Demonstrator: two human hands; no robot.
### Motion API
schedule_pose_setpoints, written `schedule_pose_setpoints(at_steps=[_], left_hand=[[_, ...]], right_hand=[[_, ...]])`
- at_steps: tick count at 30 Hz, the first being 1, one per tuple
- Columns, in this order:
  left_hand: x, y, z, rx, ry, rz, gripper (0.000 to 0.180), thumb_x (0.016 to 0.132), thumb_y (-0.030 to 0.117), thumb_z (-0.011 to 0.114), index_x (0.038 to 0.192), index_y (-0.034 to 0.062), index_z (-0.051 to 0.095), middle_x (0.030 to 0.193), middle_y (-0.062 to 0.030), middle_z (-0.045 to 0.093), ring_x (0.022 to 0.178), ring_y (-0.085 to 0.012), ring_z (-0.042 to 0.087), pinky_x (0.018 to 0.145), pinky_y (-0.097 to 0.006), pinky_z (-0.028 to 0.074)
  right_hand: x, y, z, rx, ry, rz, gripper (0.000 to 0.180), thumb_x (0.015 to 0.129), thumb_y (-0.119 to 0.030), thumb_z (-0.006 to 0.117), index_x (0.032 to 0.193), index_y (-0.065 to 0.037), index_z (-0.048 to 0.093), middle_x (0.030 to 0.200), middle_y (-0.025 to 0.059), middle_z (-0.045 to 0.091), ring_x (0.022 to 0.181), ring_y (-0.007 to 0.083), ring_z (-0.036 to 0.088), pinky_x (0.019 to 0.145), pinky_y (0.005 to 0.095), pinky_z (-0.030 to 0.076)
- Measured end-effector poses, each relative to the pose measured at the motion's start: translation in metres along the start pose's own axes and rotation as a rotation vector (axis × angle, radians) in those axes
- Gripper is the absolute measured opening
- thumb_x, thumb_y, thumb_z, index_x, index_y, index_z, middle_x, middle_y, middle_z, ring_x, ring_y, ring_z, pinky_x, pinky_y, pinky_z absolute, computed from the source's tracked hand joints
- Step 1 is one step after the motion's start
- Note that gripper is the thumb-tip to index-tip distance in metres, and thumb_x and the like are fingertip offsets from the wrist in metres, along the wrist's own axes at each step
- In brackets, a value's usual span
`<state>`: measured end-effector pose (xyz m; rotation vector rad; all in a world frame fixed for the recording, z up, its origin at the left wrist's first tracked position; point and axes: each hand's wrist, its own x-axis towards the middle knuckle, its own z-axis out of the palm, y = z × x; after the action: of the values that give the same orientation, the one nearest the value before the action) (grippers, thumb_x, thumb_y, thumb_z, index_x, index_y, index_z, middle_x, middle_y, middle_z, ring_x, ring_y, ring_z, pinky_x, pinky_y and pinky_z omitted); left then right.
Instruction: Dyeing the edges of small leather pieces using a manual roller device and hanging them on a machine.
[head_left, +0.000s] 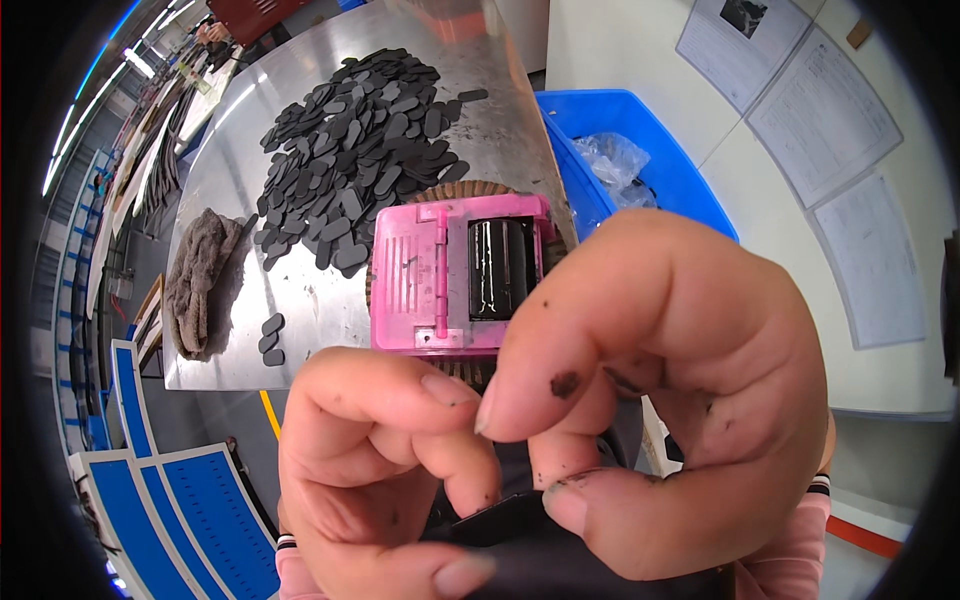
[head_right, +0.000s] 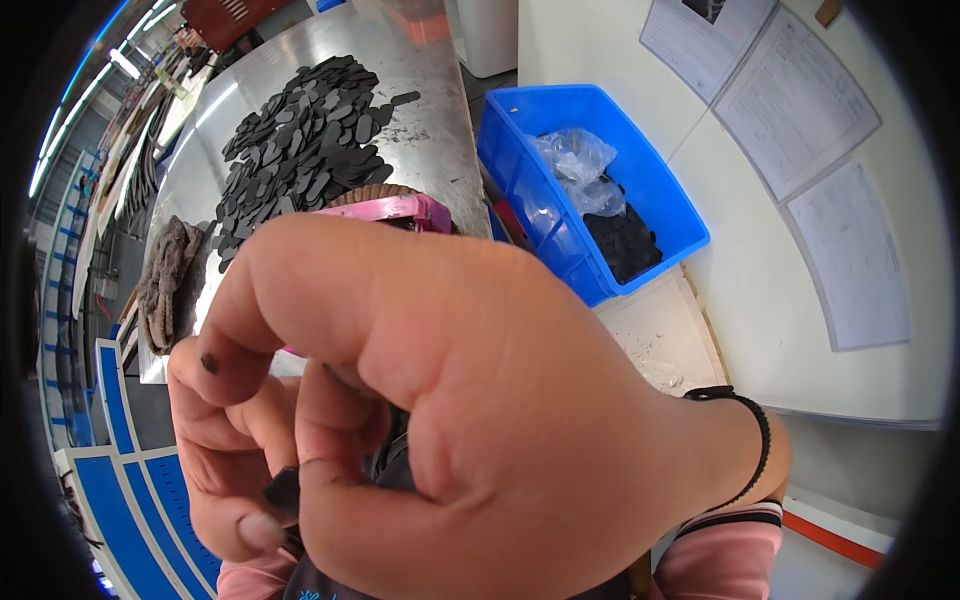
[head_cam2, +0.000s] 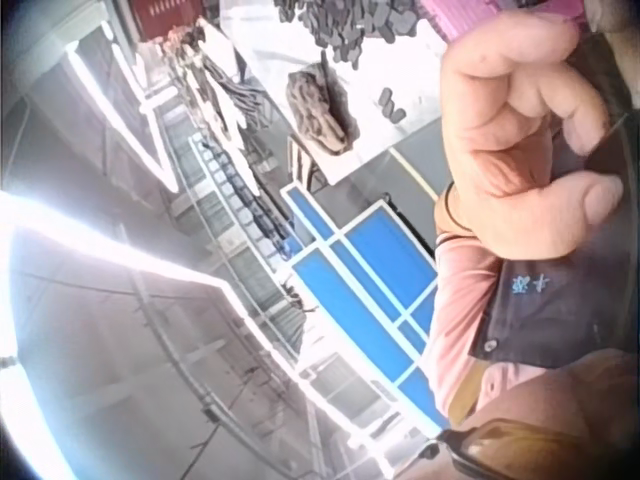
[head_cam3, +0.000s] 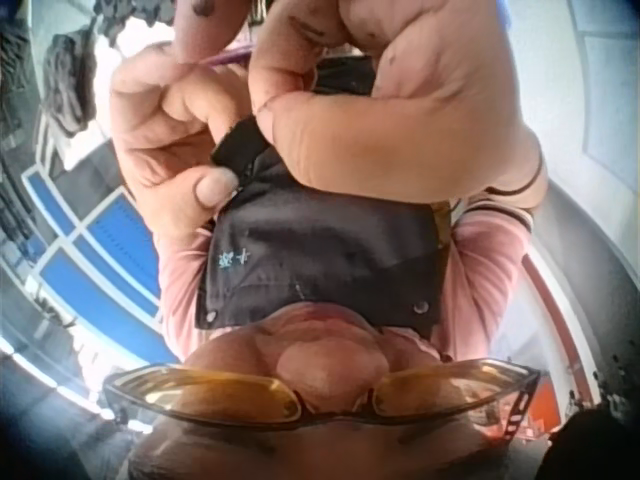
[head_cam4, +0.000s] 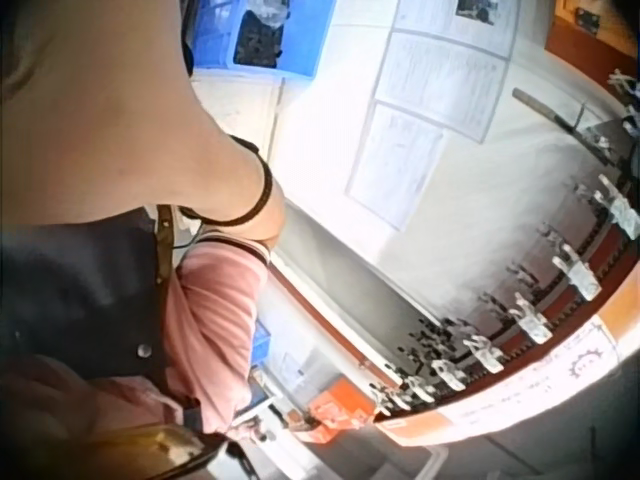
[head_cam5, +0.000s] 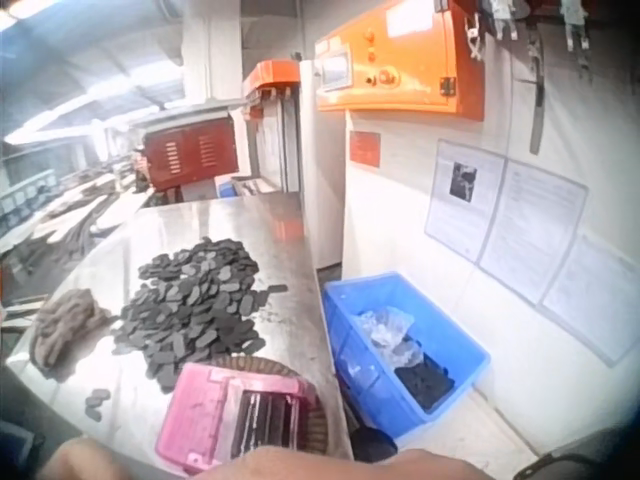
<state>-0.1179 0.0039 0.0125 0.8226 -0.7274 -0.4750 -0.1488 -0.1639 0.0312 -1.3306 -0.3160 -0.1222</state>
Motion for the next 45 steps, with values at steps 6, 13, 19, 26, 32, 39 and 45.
schedule_pose_setpoints(at_steps=[6, 13, 19, 26, 32, 39, 45], left_hand=[[-0.001, -0.006, 0.004, -0.053, 0.269, -0.042, 0.067, 0.071, -0.005, 0.065, 0.129, -0.0028, 0.031, 0.078, -0.0132, 0.056, 0.079, -0.0215, 0.056, 0.073, -0.031, 0.044], [-0.001, 0.008, 0.006, -0.067, 0.259, -0.115, 0.067, 0.071, -0.003, 0.068, 0.128, -0.004, 0.032, 0.078, -0.0136, 0.057, 0.079, -0.0203, 0.056, 0.074, -0.03, 0.044], [-0.001, 0.013, 0.005, 0.026, 0.211, -0.18, 0.068, 0.072, -0.003, 0.068, 0.128, -0.0052, 0.031, 0.078, -0.0145, 0.058, 0.075, -0.0175, 0.055, 0.072, -0.028, 0.044], [0.002, 0.008, 0.003, -0.017, 0.199, -0.094, 0.075, 0.069, -0.002, 0.067, 0.131, -0.0042, 0.025, 0.076, -0.0131, 0.057, 0.071, -0.0186, 0.054, 0.068, -0.03, 0.044], [-0.009, -0.005, -0.02, -0.011, 0.095, 0.078, 0.089, 0.063, -0.002, 0.064, 0.136, -0.0021, 0.013, 0.075, -0.0113, 0.055, 0.064, -0.021, 0.053, 0.065, -0.036, 0.044], [-0.008, 0.0, -0.025, -0.078, -0.06, 0.023, 0.097, 0.062, 0.003, 0.061, 0.143, 0.0033, 0.006, 0.074, -0.0094, 0.052, 0.062, -0.0208, 0.052, 0.061, -0.034, 0.044], [0.008, 0.009, 0.015, -0.003, 0.191, -0.079, 0.068, 0.071, -0.001, 0.069, 0.128, -0.0043, 0.031, 0.075, -0.012, 0.055, 0.069, -0.0164, 0.053, 0.065, -0.025, 0.043]], right_hand=[[0.002, 0.004, -0.006, -0.17, -0.074, -0.054, 0.031, 0.06, 0.013, 0.057, 0.09, 0.004, 0.055, 0.079, 0.0063, 0.056, 0.054, 0.0062, 0.056, 0.048, 0.0169, 0.041], [0.002, 0.003, -0.002, -0.134, -0.055, -0.056, 0.032, 0.061, 0.013, 0.057, 0.092, 0.004, 0.054, 0.079, 0.0064, 0.057, 0.054, 0.0061, 0.056, 0.048, 0.0166, 0.042], [0.001, -0.001, -0.004, 0.003, -0.082, 0.045, 0.037, 0.06, 0.014, 0.057, 0.095, 0.005, 0.051, 0.08, 0.0077, 0.057, 0.055, 0.0066, 0.055, 0.047, 0.0166, 0.043], [-0.001, 0.001, -0.004, 0.036, 0.007, 0.048, 0.038, 0.057, 0.012, 0.059, 0.093, 0.004, 0.05, 0.081, 0.0078, 0.057, 0.055, 0.0071, 0.055, 0.046, 0.0162, 0.043], [0.001, -0.002, 0.003, 0.138, 0.07, 0.072, 0.04, 0.058, 0.012, 0.059, 0.095, 0.003, 0.048, 0.086, 0.0088, 0.056, 0.055, 0.0075, 0.055, 0.047, 0.0169, 0.043], [-0.01, -0.01, -0.002, 0.163, 0.098, 0.078, 0.042, 0.059, 0.011, 0.059, 0.098, 0.003, 0.048, 0.09, 0.0088, 0.055, 0.057, 0.0078, 0.056, 0.048, 0.0173, 0.044], [-0.011, -0.009, -0.008, 0.103, 0.064, 0.101, 0.042, 0.059, 0.011, 0.059, 0.099, 0.002, 0.047, 0.091, 0.0085, 0.055, 0.058, 0.0079, 0.057, 0.049, 0.0174, 0.044]])
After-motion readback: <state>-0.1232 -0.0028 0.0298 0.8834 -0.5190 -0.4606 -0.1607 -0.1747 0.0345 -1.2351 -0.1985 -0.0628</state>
